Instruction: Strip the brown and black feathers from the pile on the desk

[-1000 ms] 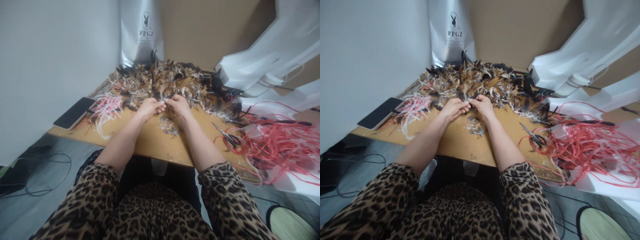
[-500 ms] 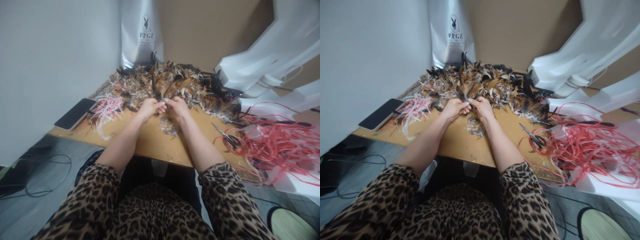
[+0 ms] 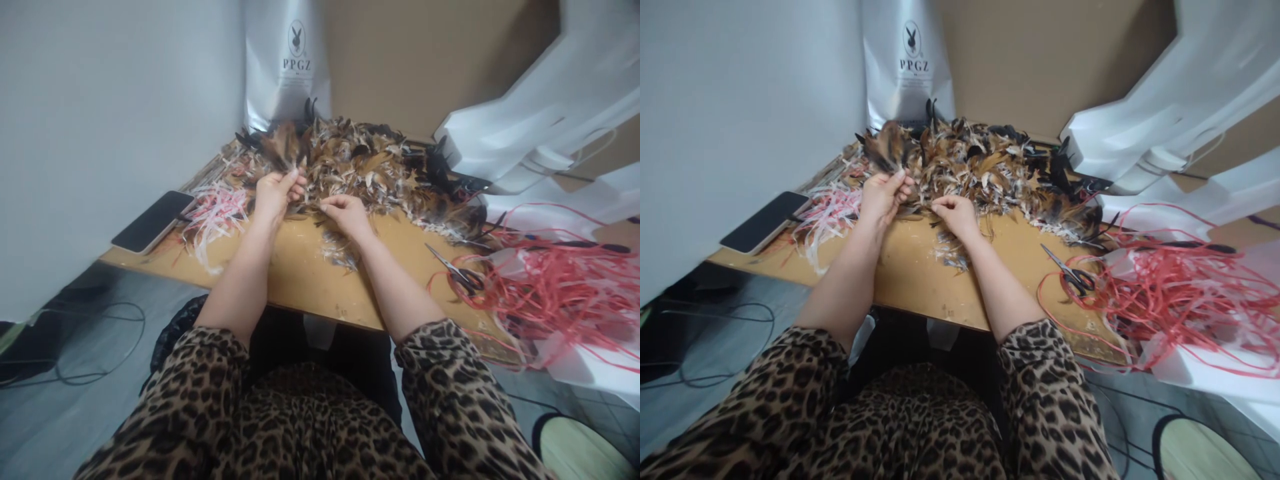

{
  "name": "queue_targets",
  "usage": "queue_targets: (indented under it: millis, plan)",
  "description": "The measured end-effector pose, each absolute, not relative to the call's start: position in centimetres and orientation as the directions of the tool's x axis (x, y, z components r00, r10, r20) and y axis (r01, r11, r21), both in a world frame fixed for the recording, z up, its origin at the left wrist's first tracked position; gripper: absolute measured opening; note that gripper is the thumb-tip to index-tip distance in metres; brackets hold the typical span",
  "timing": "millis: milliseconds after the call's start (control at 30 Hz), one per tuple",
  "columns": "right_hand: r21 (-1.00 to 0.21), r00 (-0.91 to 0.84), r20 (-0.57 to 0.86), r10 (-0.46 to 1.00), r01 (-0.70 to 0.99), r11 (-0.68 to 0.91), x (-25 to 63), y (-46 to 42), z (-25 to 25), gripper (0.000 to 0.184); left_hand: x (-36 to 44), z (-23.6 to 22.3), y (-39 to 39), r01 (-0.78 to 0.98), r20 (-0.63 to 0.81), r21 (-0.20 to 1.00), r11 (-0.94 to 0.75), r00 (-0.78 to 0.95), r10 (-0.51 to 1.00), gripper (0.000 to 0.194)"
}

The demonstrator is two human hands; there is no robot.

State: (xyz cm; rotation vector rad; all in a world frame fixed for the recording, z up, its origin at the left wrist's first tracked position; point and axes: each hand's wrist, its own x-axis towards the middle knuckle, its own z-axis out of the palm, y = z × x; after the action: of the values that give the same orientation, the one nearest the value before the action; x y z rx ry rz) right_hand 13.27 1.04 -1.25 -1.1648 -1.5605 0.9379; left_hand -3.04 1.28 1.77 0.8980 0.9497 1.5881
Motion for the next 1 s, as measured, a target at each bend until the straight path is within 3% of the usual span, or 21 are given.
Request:
queue_targets:
  millis: [100,167,300,400,500,600,733,1000]
  plan:
    - [-0.705,-0.201,0.369,0.907,0.575,0.415,12.7,0.7,-1.5,0.016,-3.3,1.8,1.5,-0.364,0.089,0.915,-0.175,-0.240,0.967,0.022]
    - [-0.518,-0.296,0.408,0.864,0.704,0.486,12.2,0.2,-1.3,0.021,-3.3,1.8,1.5,-0.343,0.107,0.920,-0.189,-0.245,0.964,0.024]
    - [-0.186,-0.451,0.393,0.802,0.815,0.549,10.8,-0.6,-1.2,0.025,-3.3,1.9,1.3,-0.344,0.108,0.918,-0.196,-0.260,0.960,0.025]
    - [-0.086,-0.465,0.356,0.810,0.847,0.524,10.4,-0.4,-1.6,0.026,-3.4,2.1,1.2,-0.349,0.076,0.922,-0.168,-0.263,0.962,0.026]
    - [-0.164,-0.436,0.344,0.832,0.844,0.510,11.1,0.3,-1.6,0.024,-3.5,2.2,1.2,-0.369,0.043,0.920,-0.136,-0.251,0.967,0.025]
    - [-0.397,-0.378,0.371,0.848,0.761,0.513,12.9,0.9,-0.7,0.016,-3.7,2.1,1.2,-0.393,0.038,0.913,-0.113,-0.194,0.980,0.024]
    - [-0.721,-0.283,0.373,0.883,0.511,0.469,15.8,1.2,0.9,0.013,-3.7,1.9,1.0,-0.389,0.016,0.921,-0.036,-0.055,0.998,0.022]
    - [-0.868,-0.227,0.381,0.896,0.246,0.431,18.2,1.5,1.9,0.015,-3.0,1.6,0.2,-0.331,-0.095,0.929,0.164,0.214,0.972,0.010]
